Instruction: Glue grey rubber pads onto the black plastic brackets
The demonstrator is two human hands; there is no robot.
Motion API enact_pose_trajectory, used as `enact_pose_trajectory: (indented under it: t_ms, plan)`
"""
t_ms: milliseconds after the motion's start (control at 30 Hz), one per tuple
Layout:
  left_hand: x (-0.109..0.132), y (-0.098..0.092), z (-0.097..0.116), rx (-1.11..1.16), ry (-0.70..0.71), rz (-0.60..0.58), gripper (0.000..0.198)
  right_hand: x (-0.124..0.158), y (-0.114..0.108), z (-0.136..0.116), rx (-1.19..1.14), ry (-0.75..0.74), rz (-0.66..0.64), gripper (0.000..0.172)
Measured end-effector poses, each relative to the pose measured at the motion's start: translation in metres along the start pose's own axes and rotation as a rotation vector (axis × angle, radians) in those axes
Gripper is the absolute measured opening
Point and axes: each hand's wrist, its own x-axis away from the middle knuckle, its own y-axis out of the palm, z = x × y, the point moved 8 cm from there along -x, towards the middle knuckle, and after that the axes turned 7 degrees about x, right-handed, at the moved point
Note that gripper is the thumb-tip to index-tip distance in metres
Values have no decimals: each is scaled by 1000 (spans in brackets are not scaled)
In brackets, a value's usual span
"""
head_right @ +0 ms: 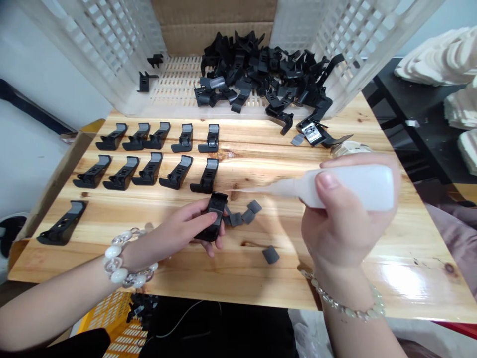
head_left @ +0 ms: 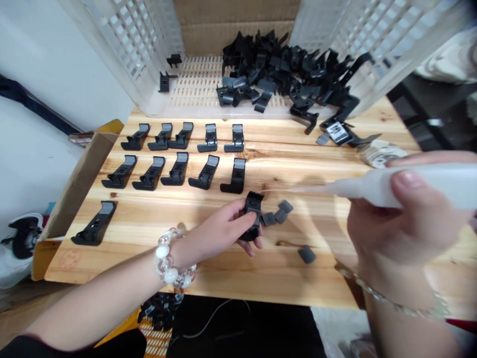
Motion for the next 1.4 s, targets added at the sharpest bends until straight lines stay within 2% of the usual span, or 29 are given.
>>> enact_pose_trajectory:
  t_ms: [133, 233, 400, 600, 800, 933, 1200, 1267, 1400]
  plan:
    - [1, -4, 7, -5, 87, 21, 18, -8, 3, 13, -217, 159, -28, 27]
    - [3, -7, 13, -10, 163, 46, 19, -5, 9, 27, -237, 323, -60, 35]
    - [7, -6, 20, 1, 206, 62, 21, 15, 29, 38, -165, 520, -322, 16]
    - [6, -4, 19, -40, 204, 54, 20, 42, 53, 52, -173, 687, -589, 27]
    - [5, -1, 16, -58, 205, -30, 22, 57, 62, 58, -7, 649, -727, 25]
    - [2, 0, 14, -32, 182, -44, 25, 60, 64, 54, 170, 500, -812, 17]
    - [0, 2, 10, 6, 121, -39, 30, 61, 70, 46, 447, 244, -876, 15]
    - [1, 1, 8, 12, 105, -24, 29, 58, 68, 45, 468, 222, -836, 12]
    - [1, 0, 3, 6, 71, -12, 19, 47, 56, 47, 348, 290, -644, 16]
